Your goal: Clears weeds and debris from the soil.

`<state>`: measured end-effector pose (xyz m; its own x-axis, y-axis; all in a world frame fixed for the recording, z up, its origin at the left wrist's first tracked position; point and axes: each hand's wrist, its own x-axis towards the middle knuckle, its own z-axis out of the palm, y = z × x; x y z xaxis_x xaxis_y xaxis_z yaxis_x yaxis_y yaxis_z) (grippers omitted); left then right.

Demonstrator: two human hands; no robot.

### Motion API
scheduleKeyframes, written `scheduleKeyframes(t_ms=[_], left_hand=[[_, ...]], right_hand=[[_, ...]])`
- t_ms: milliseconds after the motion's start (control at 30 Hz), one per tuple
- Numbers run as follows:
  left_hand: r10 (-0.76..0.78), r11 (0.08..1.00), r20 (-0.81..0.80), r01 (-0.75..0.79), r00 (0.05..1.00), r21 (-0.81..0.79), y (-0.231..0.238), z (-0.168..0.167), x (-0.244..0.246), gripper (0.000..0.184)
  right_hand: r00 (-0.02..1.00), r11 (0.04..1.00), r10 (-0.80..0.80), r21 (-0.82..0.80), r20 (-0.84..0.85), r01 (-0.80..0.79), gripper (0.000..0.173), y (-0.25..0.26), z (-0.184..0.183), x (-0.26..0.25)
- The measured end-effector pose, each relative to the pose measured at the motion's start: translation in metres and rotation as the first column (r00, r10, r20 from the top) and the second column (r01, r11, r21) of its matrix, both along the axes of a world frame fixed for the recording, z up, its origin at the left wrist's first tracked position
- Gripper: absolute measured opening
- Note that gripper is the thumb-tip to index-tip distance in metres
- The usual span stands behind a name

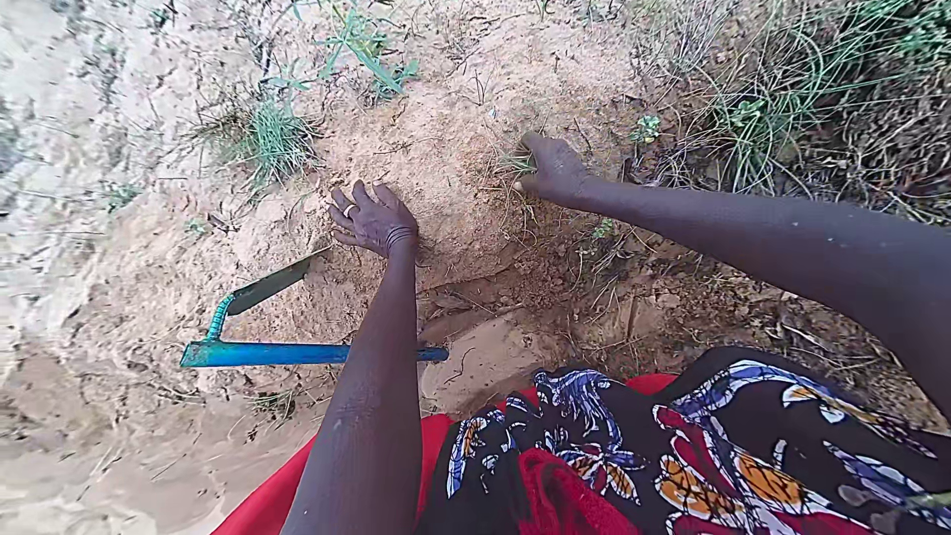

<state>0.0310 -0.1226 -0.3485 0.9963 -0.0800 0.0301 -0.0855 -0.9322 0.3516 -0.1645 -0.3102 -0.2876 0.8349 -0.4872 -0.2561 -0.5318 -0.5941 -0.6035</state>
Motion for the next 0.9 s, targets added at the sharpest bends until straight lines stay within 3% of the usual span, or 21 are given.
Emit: scheduleKeyframes(t_ms=[100, 367, 500, 567, 700, 767, 900], left_hand=[[0.0, 1.0, 0.01, 0.0, 1.0, 0.008, 0.0, -0.001, 0.001, 0.052], [0.0, 1.0, -0.01, 0.0, 1.0, 0.002, 0.0, 0.004, -0.001, 0.051], [0.001, 1.0, -0.008, -0.001, 1.0, -0.005, -0.001, 0.004, -0.002, 0.051], [-0.001, 1.0, 0.007, 0.001, 1.0, 0.0, -0.001, 0.005, -0.003, 0.051], [-0.008, 1.0, 0.002, 0.008, 1.0, 0.016, 0.0, 0.004, -0.003, 0.051], [-0.013, 0.999, 0.015, 0.013, 1.0, 0.041, 0.0, 0.002, -0.002, 0.052], [-0.012, 0.999, 0.015, 0.011, 1.0, 0.037, 0.001, 0.001, -0.002, 0.052]], right_hand=[[0.999, 0.999, -0.033, -0.02, 0.034, 0.033, 0.045, 0.003, -0.01, 0.001], [0.976, 0.99, 0.135, -0.049, 0.17, -0.129, 0.06, 0.019, -0.014, 0.027], [0.965, 0.981, 0.189, 0.001, 0.18, -0.192, 0.032, 0.033, -0.01, 0.041], [0.964, 0.975, 0.205, 0.05, 0.168, -0.216, 0.021, 0.039, -0.007, 0.046], [0.979, 0.94, 0.105, 0.304, 0.174, -0.155, 0.022, 0.042, -0.006, 0.052], [0.987, 0.908, 0.048, 0.405, 0.151, -0.106, 0.032, 0.038, -0.006, 0.054], [0.989, 0.983, 0.116, 0.155, -0.096, -0.1, 0.05, 0.039, 0.013, 0.048]])
